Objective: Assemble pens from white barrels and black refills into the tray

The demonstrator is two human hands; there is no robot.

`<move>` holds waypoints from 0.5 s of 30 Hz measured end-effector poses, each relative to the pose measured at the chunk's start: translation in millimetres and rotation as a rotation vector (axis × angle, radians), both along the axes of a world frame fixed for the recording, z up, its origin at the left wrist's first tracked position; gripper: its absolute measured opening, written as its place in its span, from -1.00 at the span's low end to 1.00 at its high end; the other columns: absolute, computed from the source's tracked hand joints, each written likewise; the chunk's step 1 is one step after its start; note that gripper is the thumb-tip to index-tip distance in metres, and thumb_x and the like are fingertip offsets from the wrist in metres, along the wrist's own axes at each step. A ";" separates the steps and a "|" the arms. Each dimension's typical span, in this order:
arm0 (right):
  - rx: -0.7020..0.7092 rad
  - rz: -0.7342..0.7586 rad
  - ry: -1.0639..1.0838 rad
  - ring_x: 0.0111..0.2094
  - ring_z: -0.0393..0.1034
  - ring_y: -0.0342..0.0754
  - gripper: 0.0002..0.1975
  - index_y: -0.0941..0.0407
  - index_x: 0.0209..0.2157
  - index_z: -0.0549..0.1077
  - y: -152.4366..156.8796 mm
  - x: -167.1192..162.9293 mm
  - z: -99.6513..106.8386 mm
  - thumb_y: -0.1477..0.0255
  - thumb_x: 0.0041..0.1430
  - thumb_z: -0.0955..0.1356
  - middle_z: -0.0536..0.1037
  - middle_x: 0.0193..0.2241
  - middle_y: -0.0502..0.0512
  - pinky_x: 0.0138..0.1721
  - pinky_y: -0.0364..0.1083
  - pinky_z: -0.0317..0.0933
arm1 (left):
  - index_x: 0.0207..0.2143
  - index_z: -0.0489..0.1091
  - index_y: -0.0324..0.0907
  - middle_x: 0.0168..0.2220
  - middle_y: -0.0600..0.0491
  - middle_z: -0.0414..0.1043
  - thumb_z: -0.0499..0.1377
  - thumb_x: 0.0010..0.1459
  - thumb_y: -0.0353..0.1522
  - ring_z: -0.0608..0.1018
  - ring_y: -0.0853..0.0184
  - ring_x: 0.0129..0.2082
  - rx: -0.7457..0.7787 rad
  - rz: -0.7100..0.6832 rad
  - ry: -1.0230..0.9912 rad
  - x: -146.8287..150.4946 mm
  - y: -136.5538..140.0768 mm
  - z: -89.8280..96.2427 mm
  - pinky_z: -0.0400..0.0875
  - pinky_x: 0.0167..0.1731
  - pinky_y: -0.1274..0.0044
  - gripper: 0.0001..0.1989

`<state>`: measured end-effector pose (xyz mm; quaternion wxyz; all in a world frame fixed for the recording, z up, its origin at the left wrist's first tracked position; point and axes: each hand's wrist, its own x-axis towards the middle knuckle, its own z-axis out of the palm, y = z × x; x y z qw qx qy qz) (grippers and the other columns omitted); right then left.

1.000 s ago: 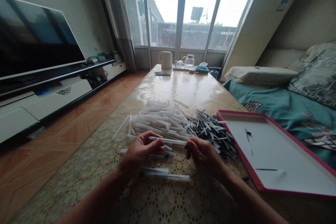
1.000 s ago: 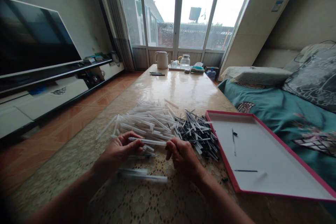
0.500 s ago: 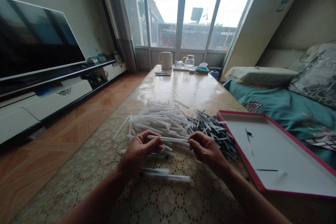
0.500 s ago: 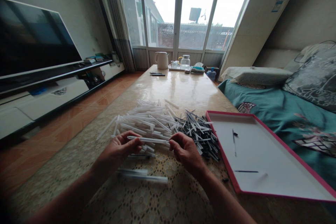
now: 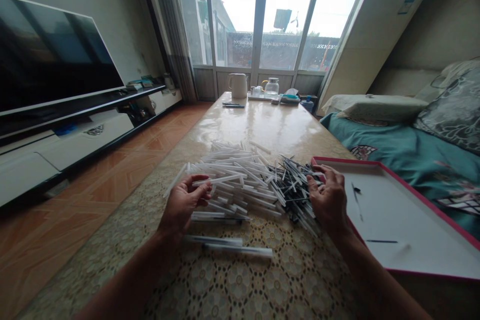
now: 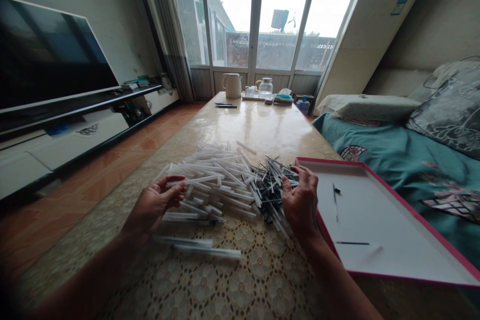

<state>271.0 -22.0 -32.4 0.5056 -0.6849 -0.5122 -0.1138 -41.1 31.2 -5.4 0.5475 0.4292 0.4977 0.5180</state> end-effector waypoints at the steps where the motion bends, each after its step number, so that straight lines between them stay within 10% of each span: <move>1: -0.008 0.026 -0.008 -0.30 0.38 0.04 -0.70 0.17 -0.10 0.42 -1.3 -3.3 0.0 0.32 0.17 0.30 0.36 -0.03 0.33 -0.37 0.03 0.36 | -0.20 0.40 -0.27 -0.56 0.09 0.52 0.41 -0.21 -0.34 0.50 0.43 -0.66 0.007 0.013 0.013 0.8 -0.4 -0.1 0.36 -0.70 0.68 -0.53; 4: -0.076 0.174 -0.011 -0.43 0.37 -0.07 -0.74 0.18 -0.09 0.41 -4.7 -15.5 -2.4 0.43 0.20 0.26 0.29 -0.01 0.33 -0.35 0.04 0.38 | -0.07 0.27 -0.22 -0.54 0.11 0.52 0.39 -0.17 -0.42 0.55 0.37 -0.61 0.026 0.061 0.013 2.7 -1.3 0.9 0.40 -0.67 0.64 -0.43; 11: -0.086 0.372 -0.110 -0.05 0.32 0.12 -0.83 0.11 -0.21 0.42 -6.6 -32.9 -4.8 0.53 0.22 0.23 0.37 -0.10 0.25 -0.07 0.13 0.29 | -0.14 0.26 -0.21 -0.48 0.10 0.50 0.32 -0.07 -0.48 0.58 0.35 -0.55 0.008 0.054 0.040 4.1 -1.1 0.9 0.45 -0.64 0.61 -0.57; 15: -0.310 0.776 -0.125 -0.26 0.37 -0.03 -0.94 0.09 -0.28 0.42 -21.3 -52.6 8.4 0.45 0.23 0.29 0.44 -0.28 0.11 -0.23 -0.04 0.29 | -0.21 0.30 -0.23 -0.50 0.12 0.46 0.32 -0.09 -0.45 0.57 0.36 -0.56 -0.003 0.033 0.067 4.6 -2.2 1.1 0.45 -0.64 0.62 -0.63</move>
